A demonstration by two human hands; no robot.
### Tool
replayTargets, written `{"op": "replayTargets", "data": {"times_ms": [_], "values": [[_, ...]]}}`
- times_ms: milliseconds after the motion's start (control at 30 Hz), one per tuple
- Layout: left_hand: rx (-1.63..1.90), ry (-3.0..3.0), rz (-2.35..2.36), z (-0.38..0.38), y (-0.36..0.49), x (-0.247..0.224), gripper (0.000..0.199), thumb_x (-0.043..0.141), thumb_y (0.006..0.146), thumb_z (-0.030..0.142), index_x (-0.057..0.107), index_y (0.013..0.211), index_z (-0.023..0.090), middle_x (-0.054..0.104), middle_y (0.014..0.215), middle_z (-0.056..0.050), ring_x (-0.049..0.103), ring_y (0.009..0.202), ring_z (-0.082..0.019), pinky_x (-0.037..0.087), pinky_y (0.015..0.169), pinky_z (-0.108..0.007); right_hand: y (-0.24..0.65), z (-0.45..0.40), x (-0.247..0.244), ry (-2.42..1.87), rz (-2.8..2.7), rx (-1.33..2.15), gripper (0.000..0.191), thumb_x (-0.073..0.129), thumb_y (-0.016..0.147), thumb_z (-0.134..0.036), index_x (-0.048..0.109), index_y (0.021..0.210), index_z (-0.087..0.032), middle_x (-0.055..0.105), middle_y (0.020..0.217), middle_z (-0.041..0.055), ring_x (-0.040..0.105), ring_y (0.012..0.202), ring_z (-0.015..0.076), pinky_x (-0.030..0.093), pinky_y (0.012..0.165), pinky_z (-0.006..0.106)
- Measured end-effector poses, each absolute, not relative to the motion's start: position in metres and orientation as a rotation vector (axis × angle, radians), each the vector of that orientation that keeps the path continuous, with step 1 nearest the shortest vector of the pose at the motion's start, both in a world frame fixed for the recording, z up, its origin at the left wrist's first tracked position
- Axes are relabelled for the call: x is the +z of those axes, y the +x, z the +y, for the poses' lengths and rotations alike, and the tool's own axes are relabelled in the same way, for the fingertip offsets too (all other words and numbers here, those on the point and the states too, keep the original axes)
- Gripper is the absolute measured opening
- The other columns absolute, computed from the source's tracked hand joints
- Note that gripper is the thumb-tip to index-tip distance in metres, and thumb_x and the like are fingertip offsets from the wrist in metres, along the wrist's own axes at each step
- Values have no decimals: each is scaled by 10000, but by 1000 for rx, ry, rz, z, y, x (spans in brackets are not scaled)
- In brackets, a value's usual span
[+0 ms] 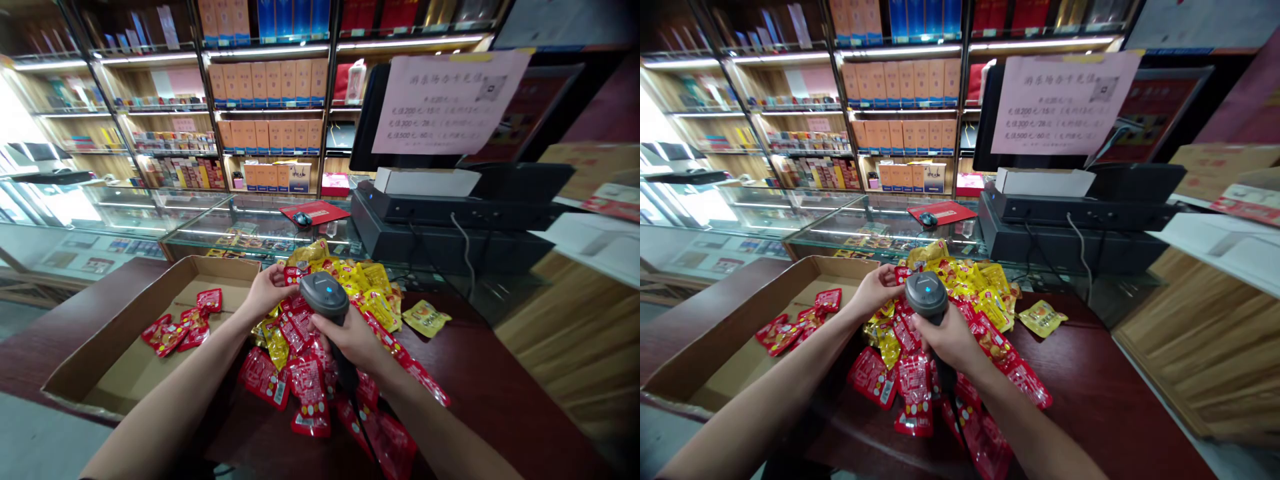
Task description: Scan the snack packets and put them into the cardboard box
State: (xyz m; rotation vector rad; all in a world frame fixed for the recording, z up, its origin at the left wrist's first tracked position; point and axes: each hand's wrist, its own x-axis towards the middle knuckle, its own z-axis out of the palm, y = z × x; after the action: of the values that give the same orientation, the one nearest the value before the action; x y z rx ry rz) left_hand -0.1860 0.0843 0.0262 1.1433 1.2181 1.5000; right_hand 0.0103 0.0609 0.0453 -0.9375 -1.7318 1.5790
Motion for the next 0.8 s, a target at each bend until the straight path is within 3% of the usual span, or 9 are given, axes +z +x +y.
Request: {"op": "replayTargets", "data": {"times_ms": [333,500,700,800], "values": [[1488,1163,1199,82,-184,26,443,847,508,212,513,798,176,711,785,-9,673,722,-146,522,717,-267,12,62,46,-943,-1775,1529,193,622,792,-326,623,673,-174,523,416,-31,456,356,94,374,400,223],[1468,1298,1392,82,-187,25,393,812,521,211,450,671,186,548,574,78,553,575,-98,425,571,-201,11,60,49,-940,-1771,1486,203,614,785,-318,592,649,-169,512,413,-39,445,361,81,369,405,209],[1475,1350,1429,83,-190,22,384,802,527,216,437,640,185,451,524,104,443,507,-64,346,520,-179,11,59,50,-960,-1778,1494,204,617,778,-328,607,661,-161,516,417,-37,444,359,81,369,404,209],[1475,1296,1336,84,-187,23,390,820,527,227,458,666,185,496,534,98,489,517,-72,394,544,-189,11,60,50,-937,-1781,1511,210,626,780,-343,624,678,-159,522,414,-31,448,359,85,375,409,214]]}}
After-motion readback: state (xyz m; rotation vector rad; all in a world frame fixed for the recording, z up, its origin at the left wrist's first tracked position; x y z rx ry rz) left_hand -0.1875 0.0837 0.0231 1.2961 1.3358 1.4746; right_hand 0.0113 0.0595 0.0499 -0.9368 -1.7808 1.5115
